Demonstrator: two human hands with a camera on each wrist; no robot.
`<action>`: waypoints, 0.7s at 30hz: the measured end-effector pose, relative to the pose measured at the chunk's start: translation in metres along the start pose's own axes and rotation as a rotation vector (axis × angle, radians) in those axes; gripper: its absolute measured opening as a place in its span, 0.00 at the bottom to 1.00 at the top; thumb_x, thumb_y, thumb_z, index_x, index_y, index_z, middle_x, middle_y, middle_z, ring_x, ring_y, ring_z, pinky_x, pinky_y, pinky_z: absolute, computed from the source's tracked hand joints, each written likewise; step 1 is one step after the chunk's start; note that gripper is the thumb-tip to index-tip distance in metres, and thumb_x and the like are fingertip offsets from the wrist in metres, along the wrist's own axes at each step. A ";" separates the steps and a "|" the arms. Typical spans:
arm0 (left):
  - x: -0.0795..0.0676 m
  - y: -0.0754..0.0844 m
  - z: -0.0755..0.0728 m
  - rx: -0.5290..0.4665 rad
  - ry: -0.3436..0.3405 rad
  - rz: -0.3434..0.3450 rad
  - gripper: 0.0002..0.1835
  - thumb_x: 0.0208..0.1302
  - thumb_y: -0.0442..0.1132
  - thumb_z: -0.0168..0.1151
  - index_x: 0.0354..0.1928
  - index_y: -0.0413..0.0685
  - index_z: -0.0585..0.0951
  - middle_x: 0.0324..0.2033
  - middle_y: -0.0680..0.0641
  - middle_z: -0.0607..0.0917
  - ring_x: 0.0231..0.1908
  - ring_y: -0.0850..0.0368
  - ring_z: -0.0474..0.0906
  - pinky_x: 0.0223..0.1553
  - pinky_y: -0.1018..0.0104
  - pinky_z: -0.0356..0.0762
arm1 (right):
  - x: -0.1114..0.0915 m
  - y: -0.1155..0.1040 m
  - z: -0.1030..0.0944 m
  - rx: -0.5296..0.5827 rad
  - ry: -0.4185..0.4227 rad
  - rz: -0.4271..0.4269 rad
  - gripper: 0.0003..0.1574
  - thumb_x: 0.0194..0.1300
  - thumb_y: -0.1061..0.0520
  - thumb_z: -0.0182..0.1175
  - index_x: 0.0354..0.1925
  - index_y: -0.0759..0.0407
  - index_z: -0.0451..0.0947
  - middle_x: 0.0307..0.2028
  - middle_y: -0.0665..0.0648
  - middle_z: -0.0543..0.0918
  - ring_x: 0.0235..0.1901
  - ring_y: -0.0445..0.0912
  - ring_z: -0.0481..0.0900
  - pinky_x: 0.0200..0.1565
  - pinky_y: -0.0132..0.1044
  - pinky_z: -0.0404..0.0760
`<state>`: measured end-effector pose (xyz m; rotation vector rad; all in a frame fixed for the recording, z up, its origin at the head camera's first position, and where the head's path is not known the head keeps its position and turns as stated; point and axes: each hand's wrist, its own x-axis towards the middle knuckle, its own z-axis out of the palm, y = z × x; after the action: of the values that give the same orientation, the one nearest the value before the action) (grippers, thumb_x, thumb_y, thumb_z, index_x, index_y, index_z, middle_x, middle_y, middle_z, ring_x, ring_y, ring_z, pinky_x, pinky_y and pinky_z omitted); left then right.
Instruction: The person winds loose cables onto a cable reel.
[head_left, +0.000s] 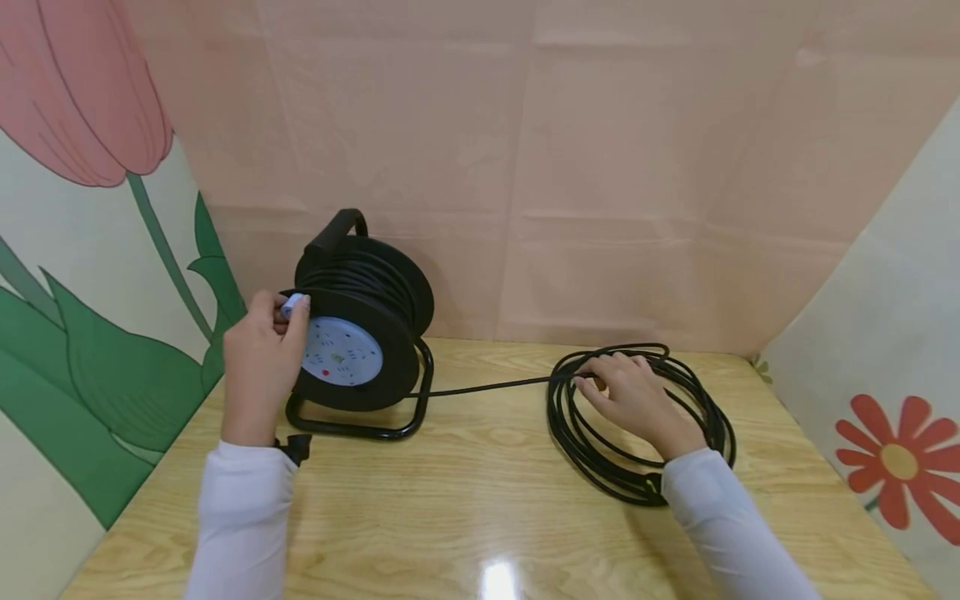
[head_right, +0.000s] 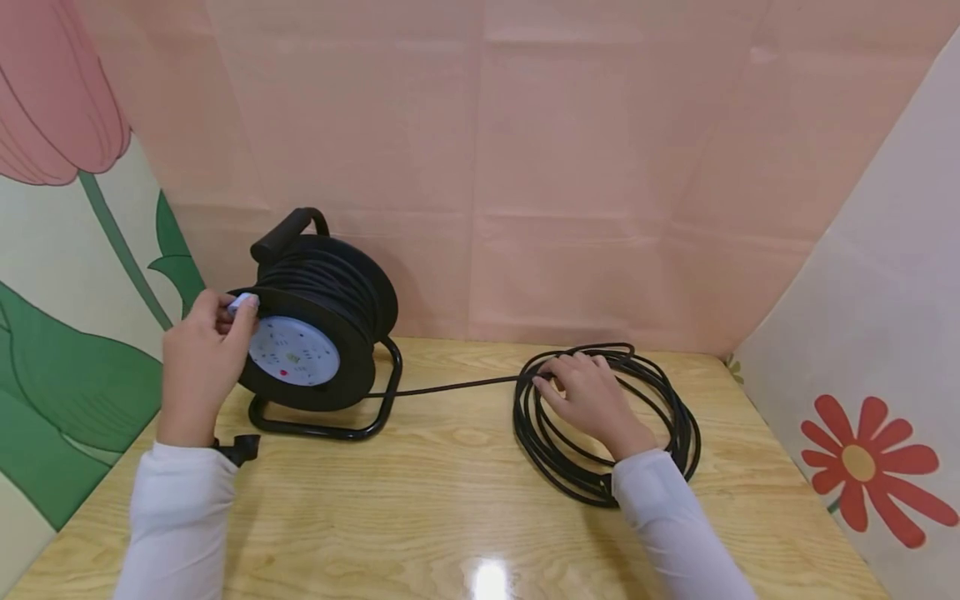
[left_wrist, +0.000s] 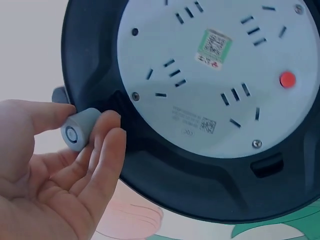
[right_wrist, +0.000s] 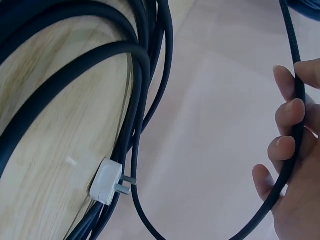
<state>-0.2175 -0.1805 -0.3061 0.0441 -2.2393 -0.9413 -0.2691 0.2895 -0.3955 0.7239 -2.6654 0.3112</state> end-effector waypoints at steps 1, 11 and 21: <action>0.000 0.002 0.001 0.001 0.011 0.012 0.23 0.76 0.51 0.53 0.47 0.32 0.76 0.34 0.34 0.83 0.35 0.40 0.80 0.38 0.47 0.80 | 0.001 -0.001 0.001 0.000 0.003 -0.004 0.14 0.73 0.44 0.59 0.45 0.52 0.83 0.30 0.46 0.78 0.33 0.44 0.72 0.46 0.52 0.68; -0.002 0.009 0.009 -0.004 0.099 0.083 0.17 0.69 0.41 0.65 0.46 0.31 0.79 0.37 0.35 0.84 0.35 0.42 0.84 0.40 0.48 0.84 | 0.007 -0.009 0.009 -0.021 0.025 -0.061 0.12 0.70 0.46 0.63 0.43 0.52 0.84 0.29 0.45 0.78 0.31 0.43 0.71 0.39 0.47 0.68; -0.004 0.010 0.014 -0.087 0.097 0.012 0.24 0.68 0.54 0.65 0.48 0.37 0.83 0.38 0.42 0.87 0.35 0.52 0.85 0.36 0.65 0.83 | 0.010 -0.012 0.012 -0.032 0.052 -0.056 0.15 0.68 0.43 0.65 0.42 0.51 0.85 0.29 0.44 0.81 0.30 0.43 0.74 0.40 0.47 0.69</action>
<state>-0.2213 -0.1632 -0.3087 0.0364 -2.1059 -1.0076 -0.2748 0.2714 -0.4010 0.7692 -2.5903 0.2687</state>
